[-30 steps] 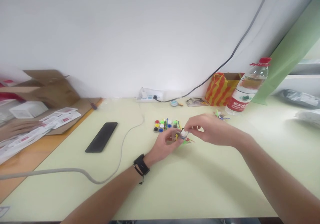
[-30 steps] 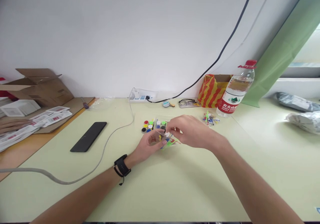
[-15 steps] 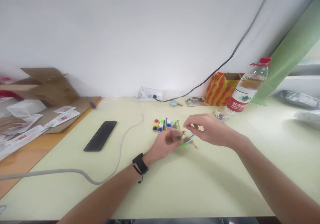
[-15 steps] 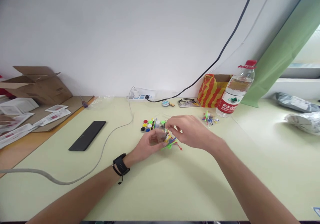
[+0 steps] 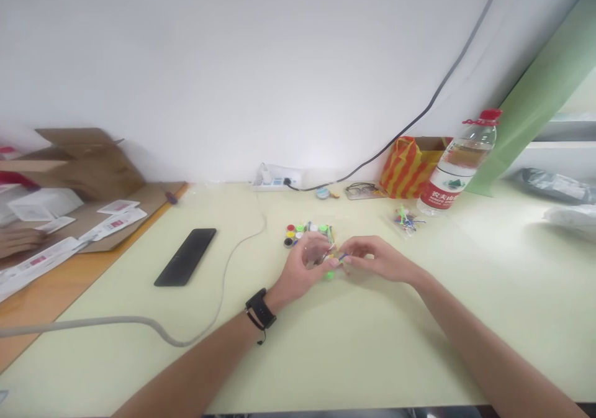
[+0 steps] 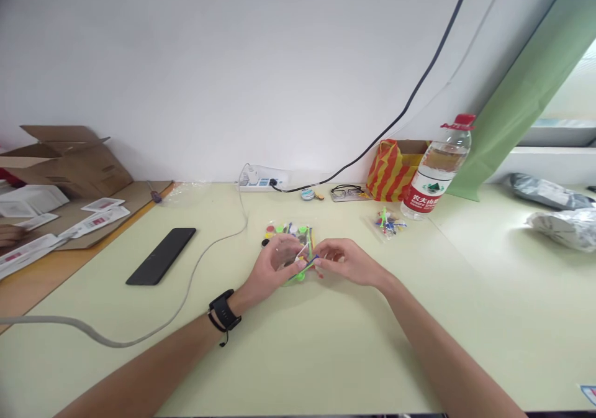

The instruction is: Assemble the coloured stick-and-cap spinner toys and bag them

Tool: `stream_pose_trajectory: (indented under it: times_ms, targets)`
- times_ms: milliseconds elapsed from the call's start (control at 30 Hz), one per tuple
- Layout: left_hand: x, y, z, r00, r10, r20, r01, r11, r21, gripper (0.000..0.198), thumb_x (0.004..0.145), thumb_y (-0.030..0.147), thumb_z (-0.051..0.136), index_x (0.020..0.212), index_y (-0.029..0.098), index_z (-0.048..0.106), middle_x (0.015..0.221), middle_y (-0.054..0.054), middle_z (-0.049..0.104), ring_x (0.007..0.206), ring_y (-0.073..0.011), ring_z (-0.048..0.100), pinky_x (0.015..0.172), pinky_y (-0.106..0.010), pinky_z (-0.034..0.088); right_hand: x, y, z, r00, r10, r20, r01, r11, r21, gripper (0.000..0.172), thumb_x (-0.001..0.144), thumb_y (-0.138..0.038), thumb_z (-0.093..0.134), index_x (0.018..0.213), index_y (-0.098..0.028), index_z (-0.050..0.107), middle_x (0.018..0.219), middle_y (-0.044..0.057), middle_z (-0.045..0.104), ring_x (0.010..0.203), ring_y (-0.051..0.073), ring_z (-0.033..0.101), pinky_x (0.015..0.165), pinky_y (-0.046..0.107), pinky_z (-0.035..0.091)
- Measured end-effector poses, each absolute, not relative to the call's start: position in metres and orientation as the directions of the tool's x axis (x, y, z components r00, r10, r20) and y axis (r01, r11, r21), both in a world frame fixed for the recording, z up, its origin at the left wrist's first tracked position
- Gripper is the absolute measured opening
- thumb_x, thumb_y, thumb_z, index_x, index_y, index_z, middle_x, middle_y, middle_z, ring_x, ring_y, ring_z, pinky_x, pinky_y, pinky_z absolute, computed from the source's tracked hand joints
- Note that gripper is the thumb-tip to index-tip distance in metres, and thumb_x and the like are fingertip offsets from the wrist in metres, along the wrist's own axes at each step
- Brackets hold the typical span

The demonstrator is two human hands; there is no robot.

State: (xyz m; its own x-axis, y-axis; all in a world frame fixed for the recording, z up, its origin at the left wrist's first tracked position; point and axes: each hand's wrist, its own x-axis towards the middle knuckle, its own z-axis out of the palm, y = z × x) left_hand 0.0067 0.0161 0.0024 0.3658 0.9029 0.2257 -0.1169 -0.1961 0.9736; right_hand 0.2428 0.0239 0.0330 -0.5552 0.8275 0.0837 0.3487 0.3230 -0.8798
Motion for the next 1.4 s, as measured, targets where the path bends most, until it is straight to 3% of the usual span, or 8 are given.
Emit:
stream_pose_trajectory:
  times_ms: [167, 333, 500, 733, 833, 1033, 1200, 1400]
  targets:
    - [0.008, 0.016, 0.006, 0.459, 0.863, 0.211, -0.106, -0.183, 0.977, 0.033, 0.091, 0.038, 0.072, 0.118, 0.019, 0.066, 0.114, -0.011, 0.071, 0.107, -0.023, 0.067, 0.095, -0.037, 0.054, 0.231, 0.018, 0.037, -0.495, 0.852, 0.172, 0.271, 0.339, -0.901, 0.032, 0.093, -0.048, 0.064, 0.105, -0.02, 0.071, 0.104, 0.008, 0.073, 0.085, 0.021, 0.067, 0.078, 0.036, 0.055]
    - [0.007, 0.02, 0.004, 0.393, 0.896, 0.207, -0.032, -0.211, 0.977, 0.028, 0.091, 0.04, 0.071, 0.106, 0.016, 0.075, 0.106, -0.01, 0.074, 0.099, -0.0224, 0.068, 0.091, -0.034, 0.054, 0.226, 0.015, 0.03, -0.376, 0.908, 0.183, 0.232, 0.283, -0.931, 0.032, 0.092, -0.047, 0.065, 0.076, -0.019, 0.064, 0.078, 0.003, 0.067, 0.076, 0.02, 0.063, 0.074, 0.034, 0.052]
    - [0.004, 0.024, 0.007, 0.312, 0.909, 0.275, 0.033, -0.299, 0.954, 0.028, 0.095, 0.042, 0.064, 0.093, 0.017, 0.077, 0.09, -0.006, 0.074, 0.086, -0.0203, 0.065, 0.081, -0.031, 0.051, 0.217, 0.013, 0.03, -0.33, 0.936, 0.119, 0.039, 0.14, -0.989, 0.023, 0.084, -0.041, 0.073, 0.094, -0.02, 0.066, 0.091, 0.004, 0.069, 0.084, 0.02, 0.065, 0.075, 0.033, 0.051]
    - [0.004, 0.021, 0.006, 0.331, 0.876, 0.35, 0.107, -0.403, 0.909, 0.027, 0.095, 0.039, 0.064, 0.085, 0.018, 0.078, 0.084, -0.005, 0.073, 0.08, -0.018, 0.061, 0.076, -0.029, 0.047, 0.205, 0.013, 0.019, -0.228, 0.972, 0.057, 0.051, 0.071, -0.996, 0.002, 0.071, -0.02, 0.058, 0.071, -0.019, 0.056, 0.067, -0.002, 0.058, 0.065, 0.014, 0.053, 0.064, 0.027, 0.043]
    - [0.004, 0.022, 0.006, 0.284, 0.898, 0.336, 0.103, -0.377, 0.921, 0.027, 0.094, 0.04, 0.065, 0.086, 0.018, 0.078, 0.085, -0.006, 0.074, 0.081, -0.0189, 0.063, 0.076, -0.03, 0.049, 0.208, 0.014, 0.019, -0.175, 0.981, 0.078, 0.051, 0.089, -0.995, 0.005, 0.068, -0.018, 0.056, 0.069, -0.02, 0.051, 0.065, -0.004, 0.052, 0.062, 0.012, 0.049, 0.06, 0.025, 0.039]
    - [0.004, 0.024, 0.007, 0.325, 0.908, 0.265, 0.015, -0.285, 0.958, 0.026, 0.089, 0.04, 0.073, 0.098, 0.017, 0.079, 0.096, -0.009, 0.078, 0.087, -0.0219, 0.069, 0.078, -0.032, 0.053, 0.2, 0.009, 0.028, -0.35, 0.936, -0.024, -0.053, -0.045, -0.998, 0.024, 0.072, -0.029, 0.072, 0.093, -0.018, 0.067, 0.086, 0.003, 0.068, 0.079, 0.019, 0.063, 0.07, 0.03, 0.048]
    - [0.005, 0.023, 0.005, 0.298, 0.91, 0.287, 0.057, -0.317, 0.947, 0.023, 0.088, 0.039, 0.073, 0.086, 0.017, 0.078, 0.084, -0.007, 0.075, 0.08, -0.0193, 0.066, 0.075, -0.031, 0.053, 0.187, 0.008, 0.016, -0.241, 0.97, -0.001, -0.019, -0.006, -1.0, 0.006, 0.068, -0.022, 0.067, 0.07, -0.018, 0.062, 0.068, -0.001, 0.061, 0.064, 0.014, 0.056, 0.061, 0.027, 0.045]
    - [0.005, 0.028, 0.005, 0.178, 0.958, 0.226, -0.042, -0.222, 0.974, 0.021, 0.081, 0.037, 0.08, 0.084, 0.017, 0.078, 0.083, -0.005, 0.076, 0.075, -0.0171, 0.066, 0.072, -0.028, 0.053, 0.197, 0.007, 0.017, -0.252, 0.967, -0.045, -0.01, -0.049, -0.999, 0.007, 0.073, -0.024, 0.066, 0.075, -0.018, 0.065, 0.071, 0.001, 0.065, 0.064, 0.016, 0.059, 0.058, 0.026, 0.047]
